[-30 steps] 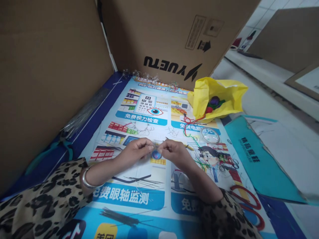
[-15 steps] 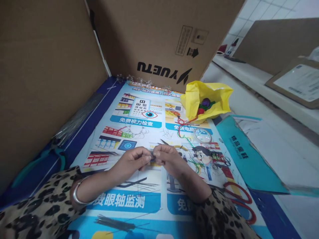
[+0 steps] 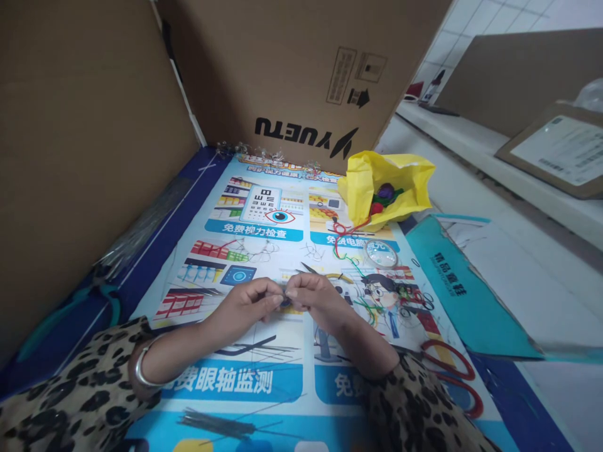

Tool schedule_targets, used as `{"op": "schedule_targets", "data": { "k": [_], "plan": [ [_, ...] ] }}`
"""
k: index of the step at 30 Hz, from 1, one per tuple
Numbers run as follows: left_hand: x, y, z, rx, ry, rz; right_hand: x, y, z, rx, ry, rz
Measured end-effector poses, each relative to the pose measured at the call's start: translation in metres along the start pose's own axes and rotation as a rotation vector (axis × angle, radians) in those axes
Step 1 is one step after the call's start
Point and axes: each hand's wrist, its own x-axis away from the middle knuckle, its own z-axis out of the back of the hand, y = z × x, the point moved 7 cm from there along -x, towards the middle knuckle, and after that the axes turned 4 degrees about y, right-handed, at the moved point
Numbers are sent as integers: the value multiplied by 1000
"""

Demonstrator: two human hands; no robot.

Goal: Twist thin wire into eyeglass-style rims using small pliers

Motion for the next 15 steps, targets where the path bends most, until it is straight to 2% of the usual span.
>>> {"op": "schedule_targets", "data": {
  "k": [6, 15],
  "plan": [
    [-1, 5, 2, -126, 22, -68, 2, -6, 2, 114, 43, 24],
    [-3, -2, 2, 46, 8, 42, 6, -22, 0, 303, 107, 127]
  ]
}}
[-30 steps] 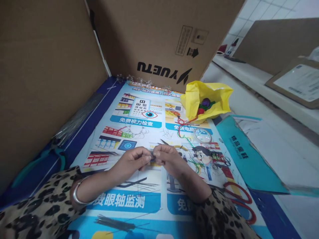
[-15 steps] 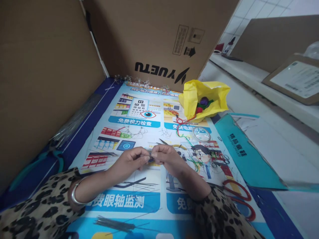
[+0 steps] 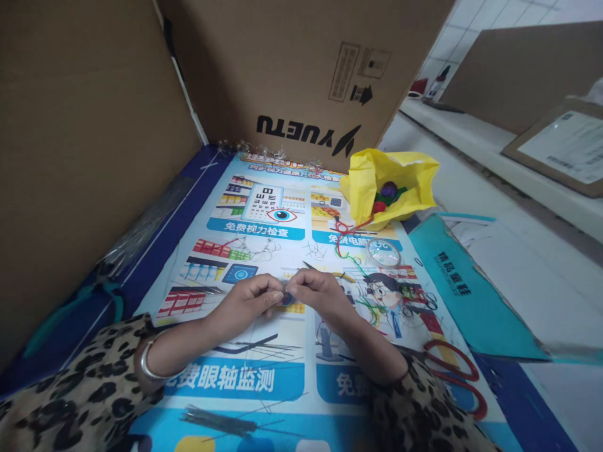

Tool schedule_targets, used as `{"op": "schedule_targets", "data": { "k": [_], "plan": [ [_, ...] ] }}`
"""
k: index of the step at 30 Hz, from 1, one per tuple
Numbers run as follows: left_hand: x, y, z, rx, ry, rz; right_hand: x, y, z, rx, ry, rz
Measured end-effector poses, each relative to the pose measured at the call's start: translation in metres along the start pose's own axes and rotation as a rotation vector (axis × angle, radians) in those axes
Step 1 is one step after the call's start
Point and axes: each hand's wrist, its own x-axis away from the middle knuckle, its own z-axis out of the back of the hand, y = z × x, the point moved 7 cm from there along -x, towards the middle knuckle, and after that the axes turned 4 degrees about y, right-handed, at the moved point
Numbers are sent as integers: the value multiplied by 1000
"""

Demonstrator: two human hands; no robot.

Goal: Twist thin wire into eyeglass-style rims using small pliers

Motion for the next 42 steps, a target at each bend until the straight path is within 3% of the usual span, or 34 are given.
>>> {"op": "schedule_targets", "data": {
  "k": [8, 15, 26, 29, 35, 42],
  "plan": [
    [-2, -3, 0, 50, -9, 18, 1, -8, 4, 237, 37, 121],
    [-4, -7, -1, 113, -13, -13, 4, -30, -1, 477, 56, 274],
    [-3, -4, -3, 100, -83, -45, 11, -48, -9, 670, 108, 460],
    [-4, 1, 0, -8, -75, -86, 12, -50, -8, 676, 133, 469],
    [-3, 20, 10, -281, 80, -316, 14, -49, -5, 669, 218, 455],
    [-2, 17, 11, -321, 102, -327, 12, -43, -8, 689, 199, 384]
  ]
}}
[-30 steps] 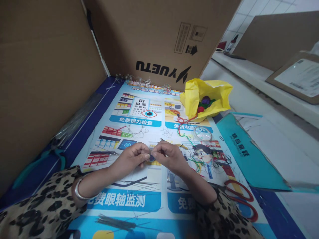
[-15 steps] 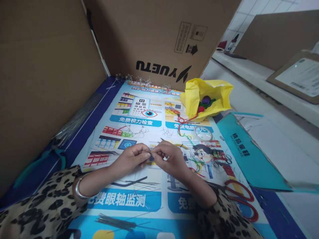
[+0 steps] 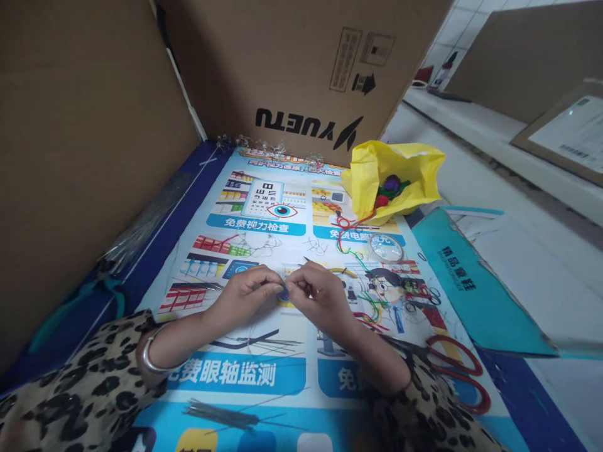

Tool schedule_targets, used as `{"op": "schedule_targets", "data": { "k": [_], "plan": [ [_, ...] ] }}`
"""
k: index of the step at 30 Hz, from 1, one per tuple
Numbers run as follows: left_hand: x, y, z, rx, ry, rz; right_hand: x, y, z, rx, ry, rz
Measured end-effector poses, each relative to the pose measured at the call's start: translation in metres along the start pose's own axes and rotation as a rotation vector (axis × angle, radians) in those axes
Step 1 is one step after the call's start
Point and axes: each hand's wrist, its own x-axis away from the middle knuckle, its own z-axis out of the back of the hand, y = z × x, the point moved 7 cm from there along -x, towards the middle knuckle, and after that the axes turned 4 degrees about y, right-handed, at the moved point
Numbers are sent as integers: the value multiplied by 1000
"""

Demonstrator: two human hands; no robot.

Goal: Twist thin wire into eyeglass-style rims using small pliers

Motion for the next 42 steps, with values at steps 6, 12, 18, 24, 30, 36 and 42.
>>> {"op": "schedule_targets", "data": {
  "k": [6, 12, 18, 24, 30, 36, 42],
  "plan": [
    [-6, -18, 6, 122, 65, 141, -4, 13, -6, 77, -129, -70],
    [-8, -26, 7, 170, 71, 203, 1, 17, -25, 311, -344, 48],
    [-8, -27, 5, 167, 67, 215, 1, 13, -37, 593, -461, 124],
    [-8, -28, 4, 184, 66, 207, -2, 9, -48, 771, -570, 176],
    [-8, -31, 4, 213, 69, 216, -7, 8, -51, 886, -535, 184],
    [-8, -30, 5, 204, 85, 232, -12, 6, -50, 852, -544, 148],
    [-8, -30, 6, 193, 87, 235, -15, 10, -47, 809, -532, 71]
  ]
}}
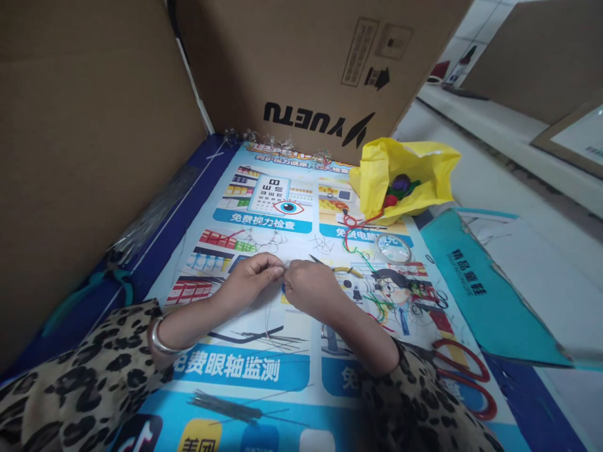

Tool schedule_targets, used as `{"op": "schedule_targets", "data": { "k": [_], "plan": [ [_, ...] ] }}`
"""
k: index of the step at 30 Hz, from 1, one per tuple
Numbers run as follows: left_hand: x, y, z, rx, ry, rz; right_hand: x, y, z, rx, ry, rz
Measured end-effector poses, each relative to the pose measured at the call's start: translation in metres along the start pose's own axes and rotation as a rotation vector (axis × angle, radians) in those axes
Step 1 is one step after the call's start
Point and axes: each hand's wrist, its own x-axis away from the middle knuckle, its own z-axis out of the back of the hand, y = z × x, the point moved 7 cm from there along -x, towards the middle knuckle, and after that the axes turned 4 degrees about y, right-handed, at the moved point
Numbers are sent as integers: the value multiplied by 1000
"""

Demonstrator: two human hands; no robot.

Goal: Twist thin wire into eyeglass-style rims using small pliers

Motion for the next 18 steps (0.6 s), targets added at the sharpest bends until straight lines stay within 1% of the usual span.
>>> {"op": "schedule_targets", "data": {
  "k": [3, 6, 9, 15, 18],
  "plan": [
    [0, 0, 0, -7, -3, -1, 0, 0, -1, 19, -17, 7],
    [0, -1, -1, -14, -5, -4, 1, -3, -1, 46, -41, 53],
    [0, -1, -1, -3, -8, -4, 2, -5, 0, 61, -37, 71],
    [0, -2, 0, 3, 1, -14, 0, 0, -2, 37, -19, -32],
    [0, -2, 0, -3, 2, -8, -1, 2, -3, 19, -37, -37]
  ]
}}
